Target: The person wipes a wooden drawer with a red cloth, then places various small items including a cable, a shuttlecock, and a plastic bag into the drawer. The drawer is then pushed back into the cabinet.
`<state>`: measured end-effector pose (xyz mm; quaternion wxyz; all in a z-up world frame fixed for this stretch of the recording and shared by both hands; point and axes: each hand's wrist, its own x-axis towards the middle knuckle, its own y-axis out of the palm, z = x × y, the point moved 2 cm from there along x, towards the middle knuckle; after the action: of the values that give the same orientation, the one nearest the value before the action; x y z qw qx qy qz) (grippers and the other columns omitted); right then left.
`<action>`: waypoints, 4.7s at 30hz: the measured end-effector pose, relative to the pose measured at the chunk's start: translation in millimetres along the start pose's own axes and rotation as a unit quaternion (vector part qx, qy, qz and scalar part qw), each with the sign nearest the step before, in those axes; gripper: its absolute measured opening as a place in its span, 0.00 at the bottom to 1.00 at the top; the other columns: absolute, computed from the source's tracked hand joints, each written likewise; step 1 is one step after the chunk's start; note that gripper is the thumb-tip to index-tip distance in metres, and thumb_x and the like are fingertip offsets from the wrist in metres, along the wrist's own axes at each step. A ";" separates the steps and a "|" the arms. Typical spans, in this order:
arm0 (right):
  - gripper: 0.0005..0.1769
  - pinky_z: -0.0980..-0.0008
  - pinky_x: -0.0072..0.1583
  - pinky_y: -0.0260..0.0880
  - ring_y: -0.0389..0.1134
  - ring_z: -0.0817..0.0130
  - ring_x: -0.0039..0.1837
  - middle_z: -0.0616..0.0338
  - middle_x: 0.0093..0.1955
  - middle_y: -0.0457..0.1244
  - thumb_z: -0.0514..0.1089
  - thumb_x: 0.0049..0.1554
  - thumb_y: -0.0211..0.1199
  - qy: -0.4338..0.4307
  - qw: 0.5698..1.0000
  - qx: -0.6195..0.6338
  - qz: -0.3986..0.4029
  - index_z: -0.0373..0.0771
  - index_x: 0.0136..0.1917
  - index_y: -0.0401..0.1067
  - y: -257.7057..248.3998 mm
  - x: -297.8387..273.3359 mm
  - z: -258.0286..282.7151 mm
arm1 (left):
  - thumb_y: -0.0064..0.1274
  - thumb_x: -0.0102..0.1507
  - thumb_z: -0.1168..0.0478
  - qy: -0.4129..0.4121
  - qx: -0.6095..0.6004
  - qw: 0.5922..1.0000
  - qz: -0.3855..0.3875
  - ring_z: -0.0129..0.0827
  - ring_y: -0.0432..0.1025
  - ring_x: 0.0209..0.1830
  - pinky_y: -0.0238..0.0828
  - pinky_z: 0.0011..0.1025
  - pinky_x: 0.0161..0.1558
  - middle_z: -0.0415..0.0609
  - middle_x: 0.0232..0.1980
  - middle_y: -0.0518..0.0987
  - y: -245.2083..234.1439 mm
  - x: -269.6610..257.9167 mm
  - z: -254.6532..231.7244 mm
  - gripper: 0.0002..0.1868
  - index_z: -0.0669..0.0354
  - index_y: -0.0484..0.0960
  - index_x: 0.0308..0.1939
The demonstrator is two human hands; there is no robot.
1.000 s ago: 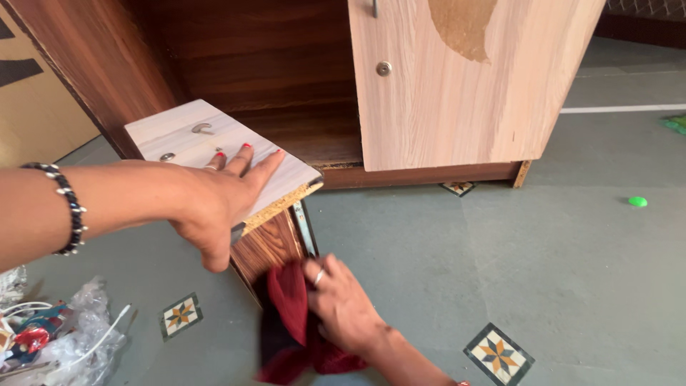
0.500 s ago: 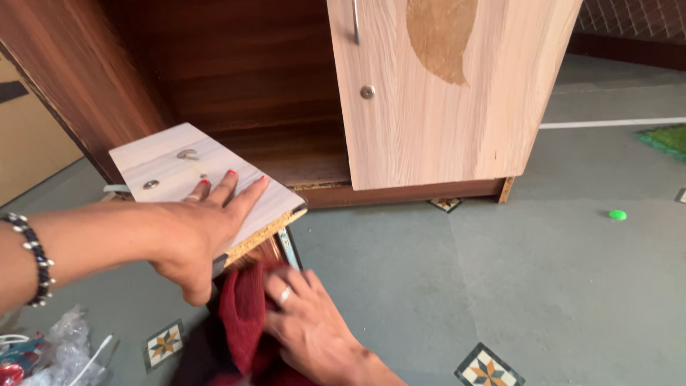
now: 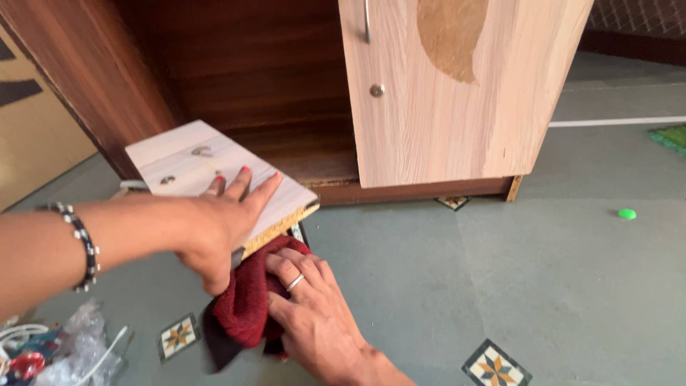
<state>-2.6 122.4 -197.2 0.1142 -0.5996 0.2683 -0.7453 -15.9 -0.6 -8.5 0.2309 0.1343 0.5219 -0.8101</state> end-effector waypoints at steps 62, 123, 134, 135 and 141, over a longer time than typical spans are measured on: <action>0.29 0.49 0.68 0.60 0.57 0.37 0.67 0.41 0.68 0.57 0.28 0.40 0.62 0.167 0.975 0.057 0.135 0.34 0.57 0.75 25.9 -53.4 -68.3 | 0.74 0.48 0.63 -0.018 -0.048 0.999 0.014 0.56 0.25 0.86 0.46 0.41 0.81 0.61 0.84 0.18 -5.4 17.5 3.5 0.86 0.38 0.05 0.76; 0.58 0.57 0.69 0.62 0.65 0.51 0.69 0.52 0.74 0.60 0.44 0.56 0.64 0.186 0.742 -0.086 0.638 0.63 0.85 0.28 -94.7 195.7 -24.7 | 0.58 0.59 0.55 0.177 -0.008 0.934 -0.311 0.47 0.77 0.48 0.70 0.42 0.50 0.57 0.43 0.83 25.8 14.5 78.2 0.11 0.60 0.86 0.34; 0.58 0.57 0.76 0.56 0.56 0.61 0.78 0.61 0.80 0.53 0.42 0.50 0.68 0.212 0.699 0.046 0.681 0.67 0.83 0.37 -37.1 174.6 -78.0 | 0.54 0.60 0.57 0.176 -0.040 0.953 -0.242 0.50 0.78 0.46 0.72 0.44 0.52 0.60 0.40 0.82 58.2 46.0 84.5 0.13 0.65 0.81 0.28; 0.57 0.56 0.75 0.56 0.56 0.60 0.78 0.60 0.79 0.54 0.43 0.51 0.68 0.210 0.700 0.037 0.681 0.66 0.83 0.38 -31.3 173.7 -79.5 | 0.54 0.60 0.57 0.178 -0.046 0.952 -0.244 0.50 0.77 0.46 0.72 0.45 0.52 0.60 0.40 0.82 62.5 50.0 86.3 0.13 0.65 0.81 0.29; 0.51 0.56 0.74 0.58 0.58 0.59 0.76 0.58 0.75 0.60 0.51 0.54 0.68 0.214 0.688 -0.014 0.693 0.63 0.83 0.43 6.4 154.1 -95.3 | 0.54 0.60 0.57 0.191 -0.065 0.959 -0.202 0.50 0.77 0.49 0.73 0.45 0.53 0.59 0.45 0.81 93.3 77.5 89.7 0.12 0.65 0.83 0.36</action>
<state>-133.8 66.3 -85.4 0.5298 -0.0688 0.6348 -0.5583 -32.2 -132.7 -79.5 -0.0328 0.1630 0.6240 -0.7635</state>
